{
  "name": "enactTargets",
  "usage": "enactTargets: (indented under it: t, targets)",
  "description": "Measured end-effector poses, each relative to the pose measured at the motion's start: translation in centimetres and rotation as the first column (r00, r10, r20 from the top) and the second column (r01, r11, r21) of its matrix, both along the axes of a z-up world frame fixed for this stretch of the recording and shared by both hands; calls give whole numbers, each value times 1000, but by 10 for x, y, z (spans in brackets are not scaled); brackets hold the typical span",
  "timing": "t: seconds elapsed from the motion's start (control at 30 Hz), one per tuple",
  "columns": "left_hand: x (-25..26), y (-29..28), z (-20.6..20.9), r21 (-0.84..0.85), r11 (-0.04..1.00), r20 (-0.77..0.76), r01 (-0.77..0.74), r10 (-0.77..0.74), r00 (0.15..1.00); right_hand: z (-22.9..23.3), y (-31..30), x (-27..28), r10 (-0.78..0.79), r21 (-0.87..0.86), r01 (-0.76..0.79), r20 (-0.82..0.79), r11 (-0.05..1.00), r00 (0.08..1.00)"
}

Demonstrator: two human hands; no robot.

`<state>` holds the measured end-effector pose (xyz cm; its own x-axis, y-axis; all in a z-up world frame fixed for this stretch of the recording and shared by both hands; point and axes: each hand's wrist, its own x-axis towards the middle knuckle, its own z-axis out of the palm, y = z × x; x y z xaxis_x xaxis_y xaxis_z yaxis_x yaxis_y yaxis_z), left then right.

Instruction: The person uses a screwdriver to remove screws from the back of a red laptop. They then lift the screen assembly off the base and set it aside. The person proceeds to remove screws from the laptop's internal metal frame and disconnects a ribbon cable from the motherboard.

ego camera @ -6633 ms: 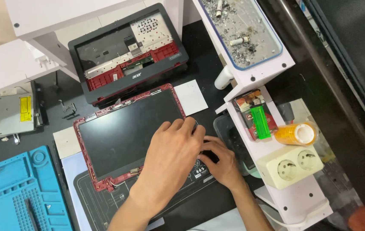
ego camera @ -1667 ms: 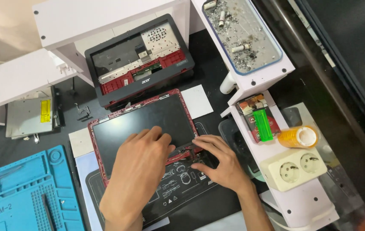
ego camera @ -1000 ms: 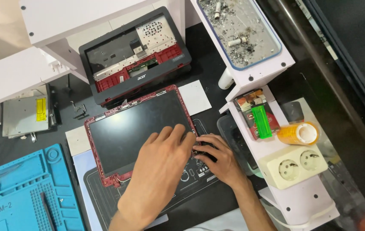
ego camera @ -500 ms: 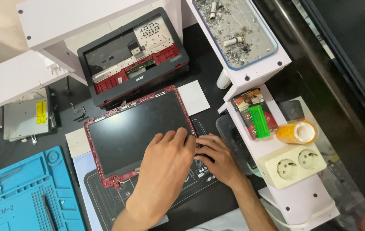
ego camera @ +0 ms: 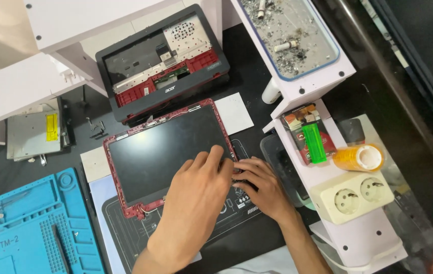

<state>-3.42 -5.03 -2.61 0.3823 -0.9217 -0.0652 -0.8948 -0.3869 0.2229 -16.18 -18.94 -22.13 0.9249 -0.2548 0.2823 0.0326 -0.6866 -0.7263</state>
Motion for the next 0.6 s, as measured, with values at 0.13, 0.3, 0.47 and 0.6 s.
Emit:
enactTargets:
  t: [0.13, 0.3, 0.47, 0.6]
  targets:
    - [5, 2, -12, 96, 992, 73, -78, 72, 995, 0, -1, 0, 16, 1, -16, -6, 1000, 1000]
    - [7, 7, 14, -90, 996, -58, -27, 22, 998, 4, 0, 1, 3, 8, -3, 1, 1000, 1000]
    - [3, 2, -4, -36, 997, 41, -75, 77, 996, 4, 1, 3, -2, -8, 2, 24, 1000, 1000]
    - [1, 3, -1, -67, 997, 112, -45, 53, 992, -11, 0, 0, -27, -40, 28, 6, 999, 1000]
